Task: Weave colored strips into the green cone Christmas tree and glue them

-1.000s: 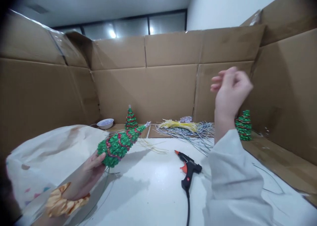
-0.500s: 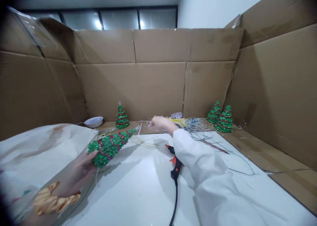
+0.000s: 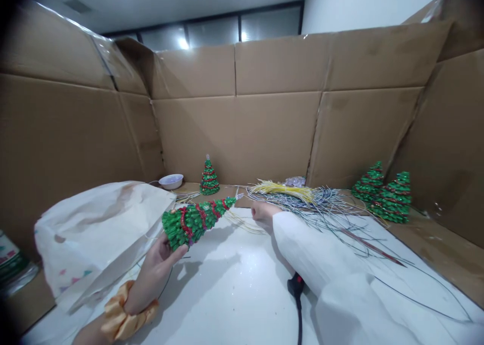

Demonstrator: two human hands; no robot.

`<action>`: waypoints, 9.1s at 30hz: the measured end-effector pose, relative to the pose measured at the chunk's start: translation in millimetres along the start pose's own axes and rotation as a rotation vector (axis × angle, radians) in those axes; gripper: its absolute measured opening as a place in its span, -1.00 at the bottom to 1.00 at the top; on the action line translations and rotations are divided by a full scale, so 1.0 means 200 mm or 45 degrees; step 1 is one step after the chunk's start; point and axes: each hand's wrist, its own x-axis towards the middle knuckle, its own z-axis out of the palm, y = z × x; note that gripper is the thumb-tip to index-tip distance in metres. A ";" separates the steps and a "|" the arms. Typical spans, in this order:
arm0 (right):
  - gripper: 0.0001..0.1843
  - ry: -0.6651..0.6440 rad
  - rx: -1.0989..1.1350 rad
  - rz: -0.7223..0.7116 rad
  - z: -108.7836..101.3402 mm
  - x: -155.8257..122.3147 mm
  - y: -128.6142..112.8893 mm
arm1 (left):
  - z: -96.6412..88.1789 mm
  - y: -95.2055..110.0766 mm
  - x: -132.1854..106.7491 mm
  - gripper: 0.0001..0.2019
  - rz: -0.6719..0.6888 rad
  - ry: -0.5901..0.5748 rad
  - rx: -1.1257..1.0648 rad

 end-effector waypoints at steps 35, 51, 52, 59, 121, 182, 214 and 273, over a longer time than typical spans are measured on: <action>-0.77 1.246 0.751 -0.261 -0.29 -0.82 -0.26 | 0.00 0.01 0.04 -0.58 -0.233 -0.017 -0.341; -0.75 0.934 0.693 -0.482 -0.26 -0.77 -0.34 | 0.00 -0.02 0.05 -0.52 -0.297 -0.034 -0.385; -0.76 0.916 0.664 -0.506 -0.26 -0.77 -0.35 | 0.00 -0.02 0.05 -0.51 -0.301 -0.035 -0.386; -0.76 0.568 0.487 -0.655 -0.26 -0.76 -0.34 | -0.01 -0.03 0.04 -0.53 -0.358 -0.016 -0.404; -0.71 0.554 0.358 -0.577 0.09 -0.51 -0.55 | 0.01 -0.08 -0.03 -0.57 -0.438 -0.134 -0.284; -0.90 0.630 0.416 -0.259 0.21 -0.54 -0.65 | 0.07 -0.05 -0.08 -0.54 -0.420 -0.137 -0.364; -0.92 0.588 0.394 -0.366 0.12 -0.55 -0.56 | 0.07 -0.02 -0.07 -0.56 -0.464 -0.186 -0.560; -0.80 0.397 0.076 -0.270 0.01 -0.56 -0.54 | -0.08 0.00 0.06 -0.64 -0.901 -0.537 -0.807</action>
